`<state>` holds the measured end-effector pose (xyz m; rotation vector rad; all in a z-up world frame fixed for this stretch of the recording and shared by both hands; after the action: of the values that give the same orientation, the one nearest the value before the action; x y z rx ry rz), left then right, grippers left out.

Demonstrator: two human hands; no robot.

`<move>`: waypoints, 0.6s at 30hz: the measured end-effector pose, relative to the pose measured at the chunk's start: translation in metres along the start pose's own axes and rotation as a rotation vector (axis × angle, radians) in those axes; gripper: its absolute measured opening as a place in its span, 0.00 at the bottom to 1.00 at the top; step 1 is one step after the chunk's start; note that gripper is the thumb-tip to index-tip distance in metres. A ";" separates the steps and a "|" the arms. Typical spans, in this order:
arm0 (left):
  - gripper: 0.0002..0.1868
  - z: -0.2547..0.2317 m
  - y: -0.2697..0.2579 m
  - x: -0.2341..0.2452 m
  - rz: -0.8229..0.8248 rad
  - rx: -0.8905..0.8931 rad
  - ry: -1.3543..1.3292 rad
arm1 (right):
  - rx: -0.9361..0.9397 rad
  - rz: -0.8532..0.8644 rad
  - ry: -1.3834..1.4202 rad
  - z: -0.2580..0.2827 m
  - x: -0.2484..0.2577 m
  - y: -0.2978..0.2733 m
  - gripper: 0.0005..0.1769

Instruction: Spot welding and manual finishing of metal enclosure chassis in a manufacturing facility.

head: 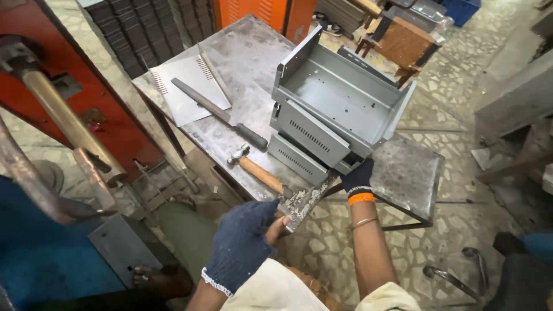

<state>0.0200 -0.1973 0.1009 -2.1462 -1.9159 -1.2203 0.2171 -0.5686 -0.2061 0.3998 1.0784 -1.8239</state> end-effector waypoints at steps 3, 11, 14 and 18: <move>0.06 0.003 0.002 -0.001 0.007 0.089 -0.044 | 0.033 -0.049 0.064 0.011 -0.025 -0.018 0.28; 0.10 0.020 -0.009 -0.011 0.055 0.114 -0.051 | -0.094 0.227 0.128 -0.008 -0.032 0.020 0.27; 0.09 0.034 -0.026 0.006 -0.045 0.154 -0.064 | -0.042 0.071 0.169 -0.055 0.032 0.039 0.04; 0.07 0.092 -0.092 0.037 -0.312 0.535 -0.172 | -0.153 -0.242 -0.020 -0.146 0.004 -0.033 0.11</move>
<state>-0.0113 -0.0984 0.0143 -1.7632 -2.3683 -0.4575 0.1616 -0.4469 -0.2743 0.1649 1.2875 -1.9337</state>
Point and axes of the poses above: each hand's wrist, its own y-axis towards the middle knuckle, its own x-axis out of the back of the hand, z = x × y, the point moved 4 cm from there along y, towards the middle knuckle, and after that the axes turned 11 degrees about -x, right-handed, at the moved point
